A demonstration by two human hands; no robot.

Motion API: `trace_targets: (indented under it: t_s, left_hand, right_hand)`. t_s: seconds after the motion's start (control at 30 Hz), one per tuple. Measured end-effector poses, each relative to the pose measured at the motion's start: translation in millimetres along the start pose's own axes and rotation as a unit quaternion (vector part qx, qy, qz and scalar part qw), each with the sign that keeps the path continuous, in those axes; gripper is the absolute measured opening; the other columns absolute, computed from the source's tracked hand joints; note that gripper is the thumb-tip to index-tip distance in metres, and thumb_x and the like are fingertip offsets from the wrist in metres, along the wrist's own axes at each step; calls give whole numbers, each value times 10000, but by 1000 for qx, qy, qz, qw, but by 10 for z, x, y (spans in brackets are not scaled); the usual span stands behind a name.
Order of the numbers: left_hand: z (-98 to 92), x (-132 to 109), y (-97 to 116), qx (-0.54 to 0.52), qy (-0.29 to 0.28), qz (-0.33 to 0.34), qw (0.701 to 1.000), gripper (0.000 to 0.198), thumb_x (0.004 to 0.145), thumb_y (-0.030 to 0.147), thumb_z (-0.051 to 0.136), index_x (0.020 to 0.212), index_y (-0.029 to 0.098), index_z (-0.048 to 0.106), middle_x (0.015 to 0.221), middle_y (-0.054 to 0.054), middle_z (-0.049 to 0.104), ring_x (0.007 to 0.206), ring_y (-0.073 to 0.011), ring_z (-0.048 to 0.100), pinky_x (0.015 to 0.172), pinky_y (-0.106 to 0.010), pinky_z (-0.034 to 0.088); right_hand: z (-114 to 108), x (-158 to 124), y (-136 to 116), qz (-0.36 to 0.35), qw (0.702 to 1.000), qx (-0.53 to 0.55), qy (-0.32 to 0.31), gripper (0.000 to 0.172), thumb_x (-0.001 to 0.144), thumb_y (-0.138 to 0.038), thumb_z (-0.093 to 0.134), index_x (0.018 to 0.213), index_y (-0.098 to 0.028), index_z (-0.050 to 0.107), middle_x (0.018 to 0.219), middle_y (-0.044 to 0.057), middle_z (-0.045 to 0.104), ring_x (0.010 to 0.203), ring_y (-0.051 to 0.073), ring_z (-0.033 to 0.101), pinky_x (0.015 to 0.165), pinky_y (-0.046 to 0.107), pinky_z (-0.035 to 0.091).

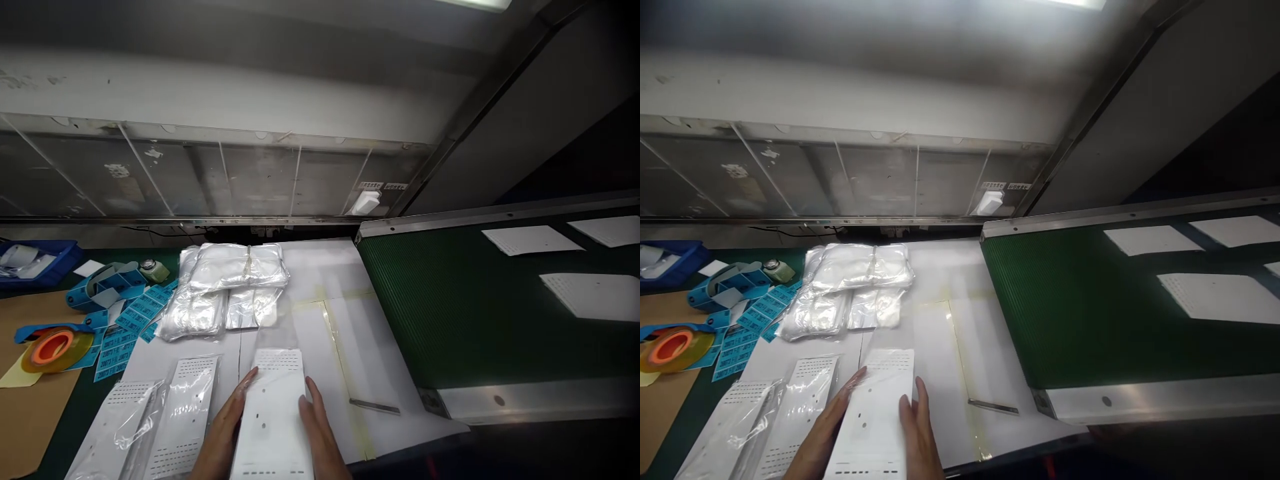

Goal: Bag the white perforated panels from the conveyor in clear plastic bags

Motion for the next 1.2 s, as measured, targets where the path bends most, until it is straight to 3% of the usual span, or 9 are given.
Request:
trace_targets:
  t_s: [0.1,0.2,0.33,0.53,0.67,0.8,1.0,1.13,1.2]
  left_hand:
    - [-111,-73,-150,-46,17,-34,998,510,860,529,413,1276,248,504,1428,-4,399,1360,-221,233,1140,-394,88]
    - [-191,-124,-234,-45,6,-65,997,515,837,554,443,1256,266,525,1421,2,409,1359,-227,233,1140,-394,89]
    - [-218,-182,-306,-72,43,-60,995,501,809,542,503,1200,238,581,1388,-32,457,1346,-260,266,1135,-415,102]
    - [-171,-238,-425,-157,6,-58,986,473,811,506,523,1179,218,593,1347,-69,505,1281,-296,378,1079,-453,274]
    - [-196,-273,-379,-132,-21,-57,989,442,826,490,519,1168,222,600,1329,-54,525,1282,-268,379,1090,-403,263]
    - [-197,-262,-377,-164,27,-80,983,516,813,547,494,1187,203,585,1340,-72,512,1268,-289,397,1071,-420,291]
    - [-345,-337,-333,-78,62,-112,989,556,790,578,501,1242,258,543,1393,-37,450,1331,-276,296,1110,-431,175]
    - [-449,-436,-102,-39,35,-80,995,515,813,534,497,1260,279,522,1400,1,440,1348,-248,261,1121,-390,136]
    - [-475,-436,-15,-35,60,-85,994,489,825,522,482,1239,269,545,1381,-12,466,1321,-259,314,1098,-392,212]
  right_hand:
    - [-91,52,-65,-30,997,-33,-59,629,782,-574,546,1308,-244,445,1306,89,495,1117,264,506,912,388,399]
    - [-121,156,-106,-74,989,-82,-96,406,735,-419,647,1060,-178,616,956,61,652,825,206,599,737,311,458]
    - [-98,330,18,-25,987,-140,-76,216,661,-342,690,724,-163,587,591,-21,581,550,127,525,524,231,381]
    - [-51,459,182,29,978,-171,-117,221,711,-364,612,800,-173,547,541,-37,561,452,108,478,438,210,301]
    - [-32,465,157,-11,971,-208,-119,188,743,-354,604,725,-174,553,637,-16,592,573,122,514,503,216,349]
    - [25,412,144,-52,964,-237,-111,187,795,-367,561,728,-195,532,734,-1,599,689,154,534,588,246,399]
    - [78,36,-149,-205,909,-354,-80,216,845,-382,485,704,-220,502,828,21,542,741,169,513,645,268,419]
    - [163,-170,-348,-191,908,-350,-125,213,843,-358,491,682,-218,494,850,23,530,731,163,512,589,256,407]
    - [238,-199,-416,-182,903,-368,-125,197,847,-314,490,676,-218,472,829,12,523,728,156,505,604,256,405]
Point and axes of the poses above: each hand's wrist, its own x-axis towards the middle knuckle, its own z-axis out of the palm, y = z × x, the point moved 4 cm from there along x, towards the middle knuckle
